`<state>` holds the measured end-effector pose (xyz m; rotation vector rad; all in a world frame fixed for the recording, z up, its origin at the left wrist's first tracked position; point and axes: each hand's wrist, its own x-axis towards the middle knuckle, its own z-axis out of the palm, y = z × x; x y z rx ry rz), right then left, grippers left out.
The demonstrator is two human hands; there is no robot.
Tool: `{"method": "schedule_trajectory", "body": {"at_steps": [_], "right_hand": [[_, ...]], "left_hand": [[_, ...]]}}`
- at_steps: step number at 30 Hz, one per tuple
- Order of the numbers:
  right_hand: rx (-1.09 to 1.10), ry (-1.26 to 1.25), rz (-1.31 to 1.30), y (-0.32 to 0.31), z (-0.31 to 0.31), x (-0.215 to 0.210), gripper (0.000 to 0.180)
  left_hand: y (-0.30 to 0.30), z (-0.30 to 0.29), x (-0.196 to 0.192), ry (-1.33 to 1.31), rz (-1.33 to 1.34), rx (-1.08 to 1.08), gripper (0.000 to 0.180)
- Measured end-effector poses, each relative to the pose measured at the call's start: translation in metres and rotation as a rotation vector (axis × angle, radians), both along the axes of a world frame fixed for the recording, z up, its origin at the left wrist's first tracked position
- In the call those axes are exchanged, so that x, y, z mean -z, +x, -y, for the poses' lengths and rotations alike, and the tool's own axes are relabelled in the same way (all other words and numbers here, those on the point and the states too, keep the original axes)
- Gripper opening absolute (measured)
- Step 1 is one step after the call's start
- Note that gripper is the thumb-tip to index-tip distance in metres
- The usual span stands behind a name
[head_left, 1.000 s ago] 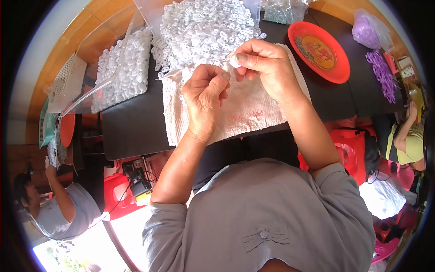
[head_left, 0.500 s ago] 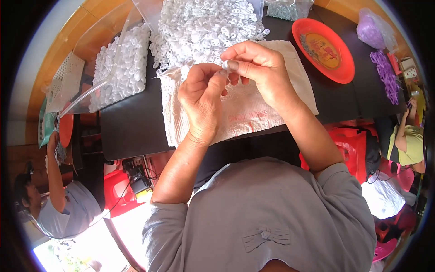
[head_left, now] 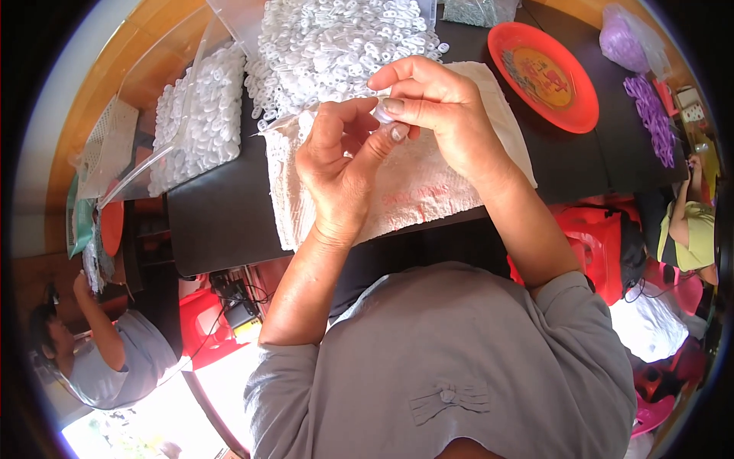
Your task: Sorting small white plastic components at a workbench.
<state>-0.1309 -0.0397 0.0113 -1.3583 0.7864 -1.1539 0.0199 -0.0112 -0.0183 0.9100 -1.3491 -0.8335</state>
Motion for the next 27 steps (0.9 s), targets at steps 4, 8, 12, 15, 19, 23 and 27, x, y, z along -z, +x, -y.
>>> {"method": "schedule_trajectory", "body": {"at_steps": [4, 8, 12, 15, 19, 23, 27], "right_hand": [[-0.041, 0.02, 0.019, -0.003, 0.0, -0.004, 0.016], [-0.078, 0.007, 0.008, -0.008, 0.002, -0.007, 0.02], [-0.094, -0.022, -0.036, -0.008, 0.001, -0.004, 0.018], [-0.106, -0.044, -0.027, -0.008, 0.002, 0.001, 0.018], [-0.109, -0.063, -0.048, -0.006, 0.002, 0.003, 0.019], [-0.124, -0.073, -0.075, -0.007, 0.003, 0.006, 0.019], [-0.194, 0.119, 0.164, -0.007, 0.001, -0.002, 0.022]], "left_hand": [[-0.001, -0.002, -0.006, 0.009, 0.07, 0.002, 0.023], [0.002, 0.0, -0.003, -0.165, 0.249, -0.035, 0.022], [0.001, -0.004, -0.007, -0.185, 0.302, -0.058, 0.021], [0.001, -0.004, -0.007, -0.189, 0.349, -0.026, 0.02], [0.002, 0.0, -0.005, -0.202, 0.365, -0.009, 0.021], [0.004, 0.002, -0.003, -0.206, 0.364, 0.02, 0.022], [0.003, 0.004, 0.0, -0.17, 0.222, 0.093, 0.027]]}}
